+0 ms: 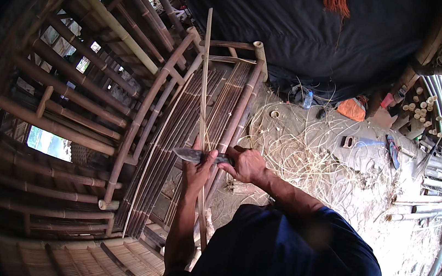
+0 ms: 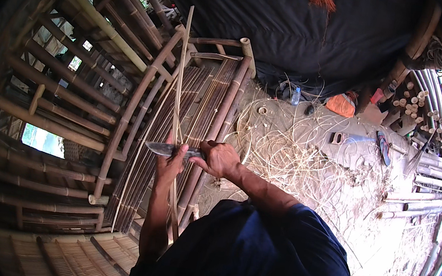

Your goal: The person weaves thin bamboo strips into a larger bamboo frame using a knife to split and shape the material. They repeatedly insert the strips into the frame and use the knife to adjust the weave, working on a partially completed structure.

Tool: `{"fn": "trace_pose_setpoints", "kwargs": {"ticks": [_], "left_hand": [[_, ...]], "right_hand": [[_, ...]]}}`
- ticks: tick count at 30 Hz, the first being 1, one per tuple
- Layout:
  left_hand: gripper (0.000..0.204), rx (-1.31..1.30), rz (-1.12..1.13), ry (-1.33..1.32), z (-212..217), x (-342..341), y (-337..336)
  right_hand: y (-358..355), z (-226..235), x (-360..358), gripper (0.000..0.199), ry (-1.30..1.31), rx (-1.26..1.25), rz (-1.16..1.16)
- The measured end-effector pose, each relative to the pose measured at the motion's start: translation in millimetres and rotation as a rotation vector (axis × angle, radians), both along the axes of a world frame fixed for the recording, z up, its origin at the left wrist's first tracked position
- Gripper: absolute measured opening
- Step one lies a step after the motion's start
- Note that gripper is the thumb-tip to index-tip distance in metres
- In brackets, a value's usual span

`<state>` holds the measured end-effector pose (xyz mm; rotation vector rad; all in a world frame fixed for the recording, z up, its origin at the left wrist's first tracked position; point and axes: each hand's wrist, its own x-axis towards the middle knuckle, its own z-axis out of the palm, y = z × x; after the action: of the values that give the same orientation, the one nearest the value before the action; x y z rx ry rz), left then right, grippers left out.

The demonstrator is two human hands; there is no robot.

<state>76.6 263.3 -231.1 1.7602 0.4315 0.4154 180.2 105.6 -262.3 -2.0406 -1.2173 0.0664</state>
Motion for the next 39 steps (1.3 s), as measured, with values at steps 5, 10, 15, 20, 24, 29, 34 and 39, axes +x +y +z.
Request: {"fn": "trace_pose_setpoints", "kwargs": {"ticks": [5,10,15,20,24,29,34,39], "left_hand": [[0.068,-0.124,-0.124,0.046,46,-28,-25],[0.069,0.001,-0.187,0.100,42,-103,-46],[0.070,-0.041,-0.159,0.157,45,-121,-40],[0.070,-0.014,-0.139,0.324,42,-141,-49],[0.070,0.398,-0.200,0.436,68,-168,-64],[0.051,0.385,-0.239,0.521,47,-186,-53],[0.035,0.365,-0.153,0.497,35,-190,-48],[0.027,0.338,-0.108,0.325,10,-127,-30]], "right_hand": [[22,-3,68,0.067,0.039,-0.069,-0.302],[-11,39,164,0.066,-0.236,0.013,-0.395],[1,21,117,0.070,-0.452,0.096,-0.255],[-6,24,164,0.068,-0.336,0.040,-0.410],[-29,69,225,0.065,-0.094,0.012,-0.523],[-85,69,327,0.070,-0.432,-0.080,-0.849],[-104,102,326,0.091,0.068,0.072,-0.954],[-36,68,180,0.078,0.033,-0.131,-0.522]]}}
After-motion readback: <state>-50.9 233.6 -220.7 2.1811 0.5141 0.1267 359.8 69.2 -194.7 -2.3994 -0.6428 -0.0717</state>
